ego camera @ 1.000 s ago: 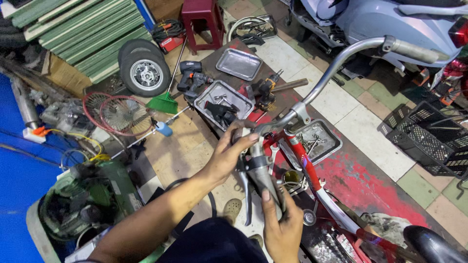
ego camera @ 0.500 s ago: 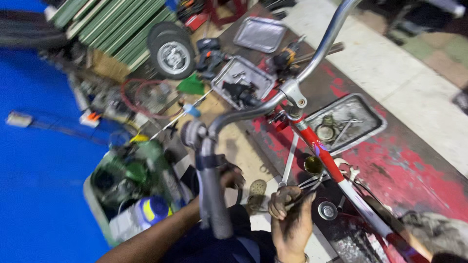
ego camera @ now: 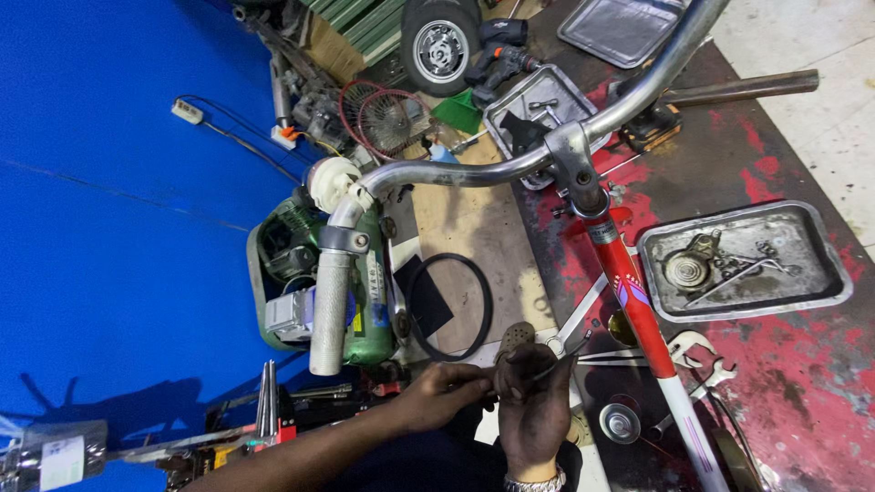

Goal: The person disassembles and adjusts components on a bicycle handlebar using a wrench and a power drill, including removing a handbrake cable and loosening screws.

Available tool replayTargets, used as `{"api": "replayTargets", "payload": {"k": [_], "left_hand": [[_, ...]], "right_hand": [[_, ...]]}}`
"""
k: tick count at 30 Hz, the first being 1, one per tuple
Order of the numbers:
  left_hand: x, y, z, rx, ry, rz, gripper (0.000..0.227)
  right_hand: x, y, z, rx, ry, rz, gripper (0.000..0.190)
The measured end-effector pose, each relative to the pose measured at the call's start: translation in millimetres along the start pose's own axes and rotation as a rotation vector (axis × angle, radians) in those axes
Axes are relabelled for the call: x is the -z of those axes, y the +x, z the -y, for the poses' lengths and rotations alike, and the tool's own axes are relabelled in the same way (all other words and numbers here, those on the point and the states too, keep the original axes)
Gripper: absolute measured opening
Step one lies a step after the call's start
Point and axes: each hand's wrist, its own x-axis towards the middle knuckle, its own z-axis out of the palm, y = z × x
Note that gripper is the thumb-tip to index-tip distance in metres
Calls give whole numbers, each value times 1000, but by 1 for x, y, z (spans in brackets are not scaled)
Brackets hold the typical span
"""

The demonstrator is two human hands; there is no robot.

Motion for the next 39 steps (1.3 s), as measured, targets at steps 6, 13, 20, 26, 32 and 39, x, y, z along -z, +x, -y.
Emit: {"api": "replayTargets", "payload": {"k": [6, 13, 20, 26, 32, 39], "left_hand": [[-5, -13, 0, -161, 231, -63, 38], [38, -7, 42, -248, 726, -142, 30], [81, 43, 82, -116, 741, -245, 28], [120, 123, 97, -55, 1073, -49, 26], [147, 200, 120, -111, 1189, 162, 43], [89, 286, 125, -444, 1104, 204, 24]], "right_hand": [[13, -3, -6, -43, 57, -80, 59], [52, -30, -11, -5, -502, -309, 41], [81, -29, -5, -56, -616, -563, 44], [107, -29, -5, -128, -706, -663, 34], [120, -48, -14, -79, -739, -803, 32], [96, -52, -61, -55, -730, -947, 30]]}}
